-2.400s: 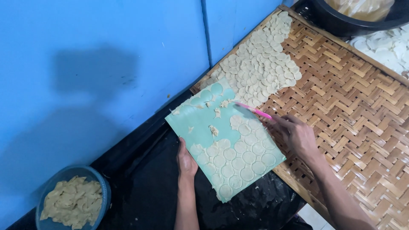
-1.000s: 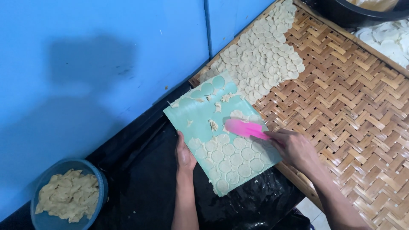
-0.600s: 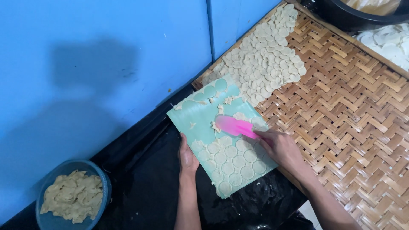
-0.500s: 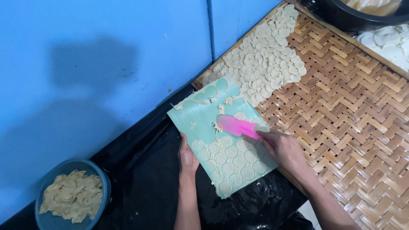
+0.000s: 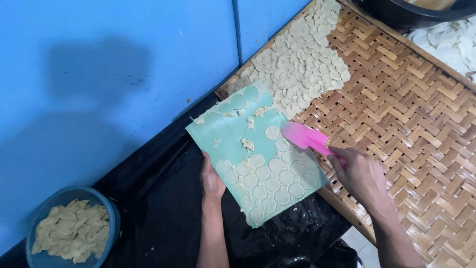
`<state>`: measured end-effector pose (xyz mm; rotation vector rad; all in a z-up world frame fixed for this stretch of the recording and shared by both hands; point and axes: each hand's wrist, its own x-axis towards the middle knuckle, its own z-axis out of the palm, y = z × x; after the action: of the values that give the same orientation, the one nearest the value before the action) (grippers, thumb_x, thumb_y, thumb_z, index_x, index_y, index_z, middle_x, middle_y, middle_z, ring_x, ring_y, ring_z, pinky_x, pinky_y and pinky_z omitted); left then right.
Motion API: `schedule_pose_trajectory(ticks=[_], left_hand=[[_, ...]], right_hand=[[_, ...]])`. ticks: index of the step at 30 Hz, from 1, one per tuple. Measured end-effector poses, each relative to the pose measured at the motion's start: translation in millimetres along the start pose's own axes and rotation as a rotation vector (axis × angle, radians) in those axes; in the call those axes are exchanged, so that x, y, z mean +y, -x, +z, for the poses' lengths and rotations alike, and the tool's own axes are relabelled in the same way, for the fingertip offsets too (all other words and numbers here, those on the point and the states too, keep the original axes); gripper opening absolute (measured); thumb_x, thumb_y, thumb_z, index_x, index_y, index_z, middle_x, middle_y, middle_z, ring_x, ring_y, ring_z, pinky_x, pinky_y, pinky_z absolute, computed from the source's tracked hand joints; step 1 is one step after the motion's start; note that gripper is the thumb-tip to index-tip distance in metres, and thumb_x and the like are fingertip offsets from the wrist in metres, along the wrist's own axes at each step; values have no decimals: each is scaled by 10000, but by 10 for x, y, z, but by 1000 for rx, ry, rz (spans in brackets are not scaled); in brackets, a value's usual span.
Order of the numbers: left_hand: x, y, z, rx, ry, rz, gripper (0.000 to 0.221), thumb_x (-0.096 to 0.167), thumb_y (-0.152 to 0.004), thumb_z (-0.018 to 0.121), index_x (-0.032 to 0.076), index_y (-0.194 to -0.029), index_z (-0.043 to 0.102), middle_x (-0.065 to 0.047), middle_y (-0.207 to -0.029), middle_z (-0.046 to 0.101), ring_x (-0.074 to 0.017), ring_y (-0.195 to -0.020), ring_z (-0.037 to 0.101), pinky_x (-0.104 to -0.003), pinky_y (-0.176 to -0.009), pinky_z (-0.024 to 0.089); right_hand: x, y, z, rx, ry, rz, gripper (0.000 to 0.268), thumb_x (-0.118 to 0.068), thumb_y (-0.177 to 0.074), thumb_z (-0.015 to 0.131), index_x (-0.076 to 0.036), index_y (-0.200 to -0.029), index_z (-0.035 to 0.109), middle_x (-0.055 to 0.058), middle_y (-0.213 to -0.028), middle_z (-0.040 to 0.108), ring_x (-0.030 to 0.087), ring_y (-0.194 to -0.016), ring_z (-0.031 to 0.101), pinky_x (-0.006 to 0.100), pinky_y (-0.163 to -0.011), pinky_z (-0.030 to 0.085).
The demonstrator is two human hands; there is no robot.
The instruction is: Using a spatula and a mold to shape dough into small circles and placing them on a woven drying mat.
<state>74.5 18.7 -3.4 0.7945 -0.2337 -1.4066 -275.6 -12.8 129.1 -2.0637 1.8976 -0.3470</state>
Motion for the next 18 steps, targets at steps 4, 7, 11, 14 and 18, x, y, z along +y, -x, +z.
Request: schedule_pose_trajectory(ticks=[4,7,11,14,18], left_hand=[[37,24,64,25,-17,-14,812,544,-1008,444,65,-1620,206,-152,-1634,331,-309,-1458,386,-440,-1171,345],[59,46,91,45,-30,-23,813,552,-1004,432,82,-1620,185,-151,-1636,323,-303,-1467,382,-440,-1177,345],[31,22,45,42,-27,-12,823,556,-1000,436,81,-1623,183,-151,-1637,320,-307,-1462,384,-439,-1173,346],[11,8,-3,0,4,-2,824,547,-1013,447,54,-1623,196,-163,-1640,324,-315,-1458,387,-438,-1171,349],[43,35,54,26,9,-17,812,535,-1003,455,74,-1618,195,-155,-1630,329,-311,-1448,394,-437,-1162,358]], right_hand=[[-110,-15,1,-23,30,40,331,-351,-939,666,-190,-1208,773,68,-856,767,247,-673,725,420,-611,584],[-205,-31,0,-97,90,108,339,-379,-962,632,-225,-1241,750,58,-890,751,254,-663,720,433,-591,589],[-225,-40,78,-78,157,52,355,-382,-975,603,-238,-1273,730,59,-912,731,273,-666,722,437,-583,588],[-183,-73,121,-50,155,-11,353,-373,-964,609,-253,-1271,734,50,-945,737,283,-685,726,442,-593,584],[-143,-119,125,-115,133,42,333,-368,-980,599,-274,-1272,727,23,-1003,746,251,-689,746,428,-602,601]])
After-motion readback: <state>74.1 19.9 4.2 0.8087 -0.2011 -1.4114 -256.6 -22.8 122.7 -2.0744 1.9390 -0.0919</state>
